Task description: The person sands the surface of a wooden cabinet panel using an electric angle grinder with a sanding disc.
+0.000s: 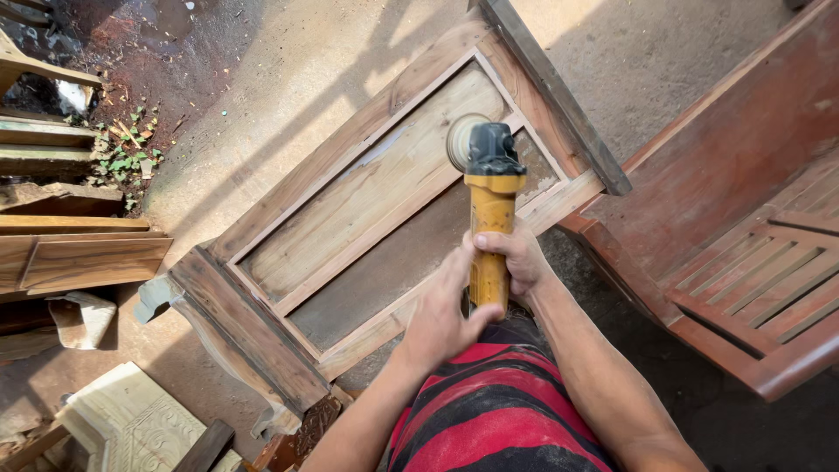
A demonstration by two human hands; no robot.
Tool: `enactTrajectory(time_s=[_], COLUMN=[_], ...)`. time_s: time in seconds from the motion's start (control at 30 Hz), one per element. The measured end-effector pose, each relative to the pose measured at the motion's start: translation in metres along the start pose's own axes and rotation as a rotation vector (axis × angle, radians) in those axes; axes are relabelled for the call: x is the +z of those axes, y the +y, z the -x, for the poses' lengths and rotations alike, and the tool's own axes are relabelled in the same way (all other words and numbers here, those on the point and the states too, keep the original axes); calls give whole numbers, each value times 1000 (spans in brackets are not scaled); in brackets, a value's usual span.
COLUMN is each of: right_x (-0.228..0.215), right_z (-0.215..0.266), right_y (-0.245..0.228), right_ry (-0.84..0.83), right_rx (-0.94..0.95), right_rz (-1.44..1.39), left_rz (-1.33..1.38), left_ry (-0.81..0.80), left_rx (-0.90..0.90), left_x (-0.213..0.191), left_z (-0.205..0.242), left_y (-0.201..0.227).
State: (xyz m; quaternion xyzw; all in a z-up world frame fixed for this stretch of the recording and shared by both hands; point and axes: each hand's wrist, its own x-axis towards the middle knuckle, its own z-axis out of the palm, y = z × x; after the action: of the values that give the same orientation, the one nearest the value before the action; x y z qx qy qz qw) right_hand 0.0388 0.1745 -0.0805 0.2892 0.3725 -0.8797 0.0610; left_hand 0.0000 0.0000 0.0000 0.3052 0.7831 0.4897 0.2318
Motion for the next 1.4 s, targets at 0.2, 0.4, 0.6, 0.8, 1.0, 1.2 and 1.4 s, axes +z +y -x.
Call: enactTrajectory(time_s=[0.2,0.4,0.6,0.8,1.0,1.2,1.4], right_x=[-3,9,0,-38,-47,-43,-43], right_z=[44,55,66,87,114,135,141], right_y=[14,13,2,-28,-31,-18,-15], right_ry=[-49,-34,-69,62,92,159,166], right_rx=[135,192,153,97,-48,-97,-129], right_rz=[-95,-73,68,228,88,93,59], left_rz=[-189,-301,-132,-289,-705,-509,-487], left_ry=[-86,52,119,400,733,842,996], left_rx=[117,216,135,-461,-842,-926,-769], left_x=[26,21,1,-45,-76,-56,-54], left_z=[71,89,132,244,348,375,373], left_y=[4,2,-6,-92,-160,-218,-240])
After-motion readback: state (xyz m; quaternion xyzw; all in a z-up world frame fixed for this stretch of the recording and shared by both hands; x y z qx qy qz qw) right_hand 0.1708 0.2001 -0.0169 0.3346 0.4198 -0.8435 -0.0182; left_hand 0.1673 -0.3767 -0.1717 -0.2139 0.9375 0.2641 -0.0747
